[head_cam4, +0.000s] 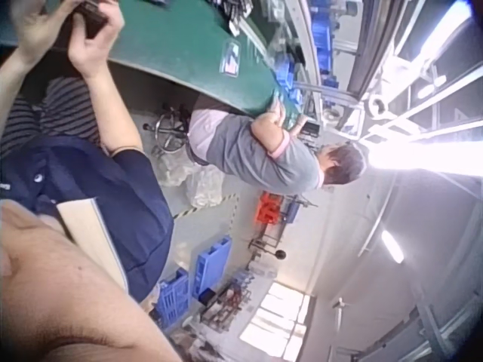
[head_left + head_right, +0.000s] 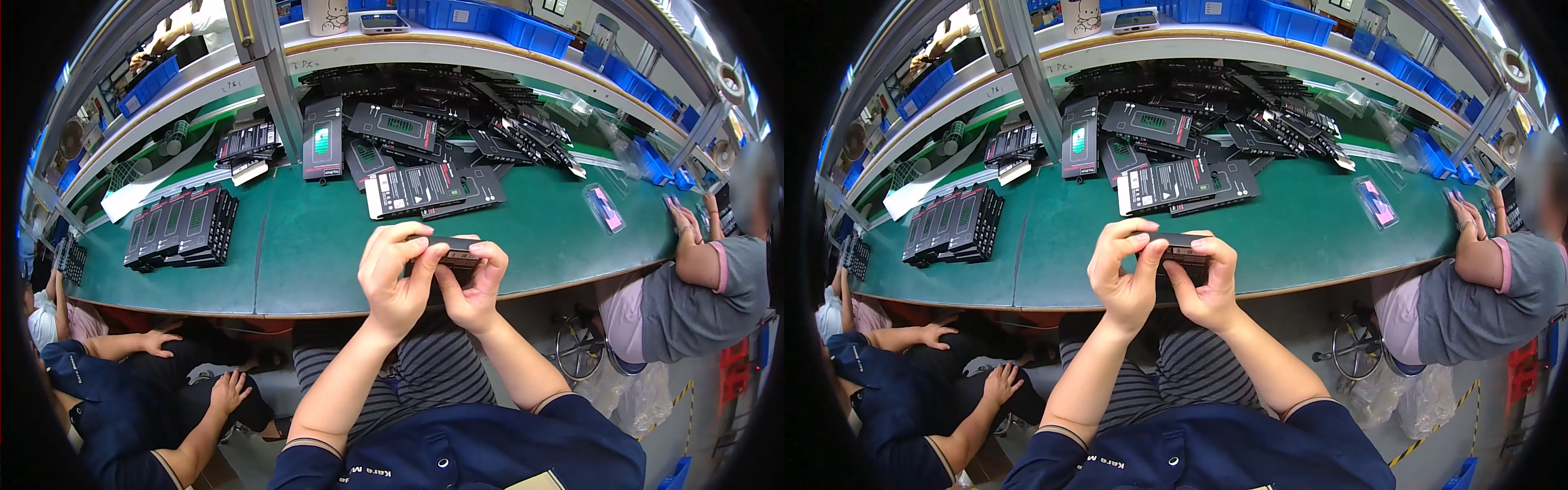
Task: The person sits at a green workbench in a factory setting and repeatedly picks up small black rectangular boxes. They open the boxes, insert a small pink item into the packaging, close the boxes, and place them into a large cardboard bin. The process is repetitive and involves handling items one at a time.
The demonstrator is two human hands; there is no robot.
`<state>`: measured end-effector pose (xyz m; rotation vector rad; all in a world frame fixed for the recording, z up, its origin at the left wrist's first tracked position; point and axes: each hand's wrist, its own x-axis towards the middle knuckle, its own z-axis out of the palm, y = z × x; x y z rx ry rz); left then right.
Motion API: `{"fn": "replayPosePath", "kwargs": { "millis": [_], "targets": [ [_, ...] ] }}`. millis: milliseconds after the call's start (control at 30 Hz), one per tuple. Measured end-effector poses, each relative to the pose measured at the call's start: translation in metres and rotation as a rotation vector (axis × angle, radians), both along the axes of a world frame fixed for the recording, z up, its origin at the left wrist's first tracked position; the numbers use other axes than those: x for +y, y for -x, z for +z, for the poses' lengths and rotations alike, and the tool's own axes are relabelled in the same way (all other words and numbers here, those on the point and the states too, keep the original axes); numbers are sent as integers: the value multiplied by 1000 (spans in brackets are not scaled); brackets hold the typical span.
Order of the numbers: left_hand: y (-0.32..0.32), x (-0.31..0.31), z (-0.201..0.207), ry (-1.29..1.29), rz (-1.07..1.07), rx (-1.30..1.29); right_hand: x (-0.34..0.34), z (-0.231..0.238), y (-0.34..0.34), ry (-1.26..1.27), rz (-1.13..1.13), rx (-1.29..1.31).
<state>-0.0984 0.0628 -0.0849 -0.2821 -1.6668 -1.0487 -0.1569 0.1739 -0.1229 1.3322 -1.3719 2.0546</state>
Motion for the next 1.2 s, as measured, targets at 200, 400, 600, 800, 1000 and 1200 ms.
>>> {"fn": "replayPosePath", "kwargs": {
  "millis": [200,400,600,800,1000,1200],
  "targets": [
    [-37,-32,10,-1156,-582,-719,5,32,-11,-260,-89,437],
    [-57,-91,-15,-198,62,-636,-17,48,38,-660,202,526],
    [-56,-93,2,286,783,-948,-27,49,152,-1214,-511,72],
    [-20,-6,-9,265,483,-841,26,53,125,-703,-295,-59],
    [-23,2,-4,611,198,-944,153,21,205,-817,-1129,138],
    [-38,5,5,585,-9,-933,208,-6,204,-1388,-1432,-137]
  ]
}}
